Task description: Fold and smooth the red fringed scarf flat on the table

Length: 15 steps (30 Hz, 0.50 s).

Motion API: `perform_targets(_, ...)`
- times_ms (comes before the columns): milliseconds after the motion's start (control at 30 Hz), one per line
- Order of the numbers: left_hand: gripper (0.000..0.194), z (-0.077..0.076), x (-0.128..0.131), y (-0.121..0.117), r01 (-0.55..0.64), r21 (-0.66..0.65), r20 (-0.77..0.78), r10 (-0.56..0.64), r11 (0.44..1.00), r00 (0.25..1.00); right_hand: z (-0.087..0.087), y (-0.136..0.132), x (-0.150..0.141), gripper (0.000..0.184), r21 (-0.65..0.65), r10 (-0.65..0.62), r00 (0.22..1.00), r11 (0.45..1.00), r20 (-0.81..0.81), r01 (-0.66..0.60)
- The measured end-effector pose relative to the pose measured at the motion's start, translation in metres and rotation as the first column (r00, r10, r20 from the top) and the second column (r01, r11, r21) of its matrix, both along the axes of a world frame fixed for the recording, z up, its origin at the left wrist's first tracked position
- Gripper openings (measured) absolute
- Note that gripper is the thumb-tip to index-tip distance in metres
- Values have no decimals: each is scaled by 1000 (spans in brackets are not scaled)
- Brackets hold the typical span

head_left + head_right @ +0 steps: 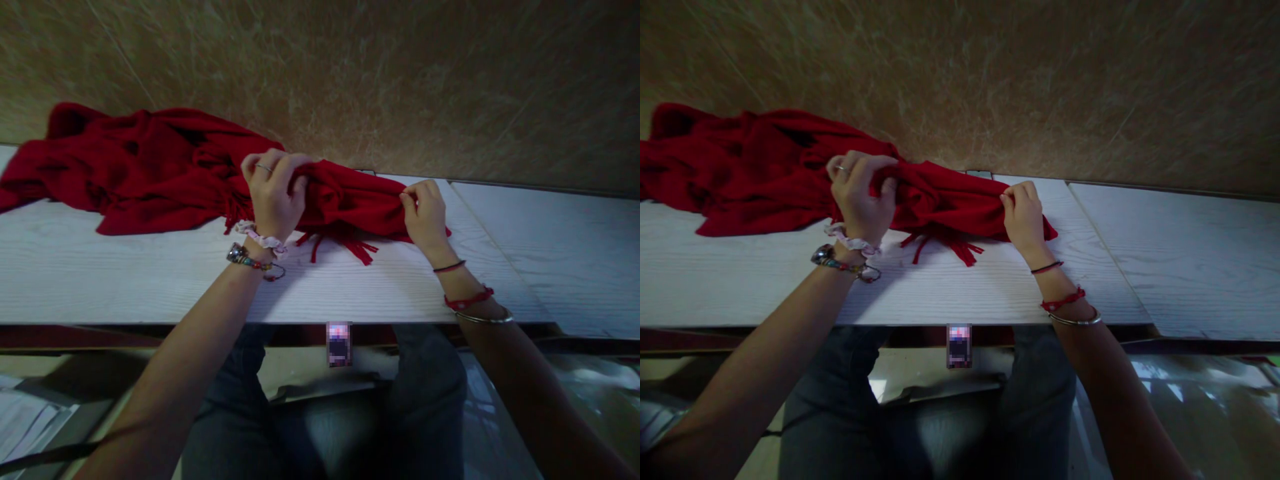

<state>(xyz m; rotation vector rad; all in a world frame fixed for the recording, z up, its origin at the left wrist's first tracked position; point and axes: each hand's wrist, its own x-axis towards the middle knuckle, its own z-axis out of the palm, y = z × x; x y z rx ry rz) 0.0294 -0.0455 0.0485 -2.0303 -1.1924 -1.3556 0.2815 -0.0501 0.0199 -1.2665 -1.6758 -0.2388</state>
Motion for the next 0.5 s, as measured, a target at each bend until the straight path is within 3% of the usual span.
perform_targets(67,15,1,-5,3,-42,12,63,41,999,997,-1,4,7,11,-5,-41,998,999,-43,41)
perform_targets(167,21,-5,-4,10,5,-71,39,-2,997,999,1,1,11,9,-15,-15,999,1000,-52,14)
perform_targets(267,27,-13,3,14,114,-137,-29,-119,984,992,6,-10,1,16,-19,117,992,993,52,-116)
perform_targets(367,33,-12,9,8,260,-108,-43,-266,960,963,8,-20,-11,29,-98,289,931,957,221,-273)
perform_targets(433,35,-8,10,2,371,-140,-105,-386,918,916,6,-21,-16,31,-165,355,888,933,293,-319)
perform_targets(500,35,-5,12,-3,448,-243,-205,-497,860,843,3,-20,-17,22,-192,361,879,930,312,-314)
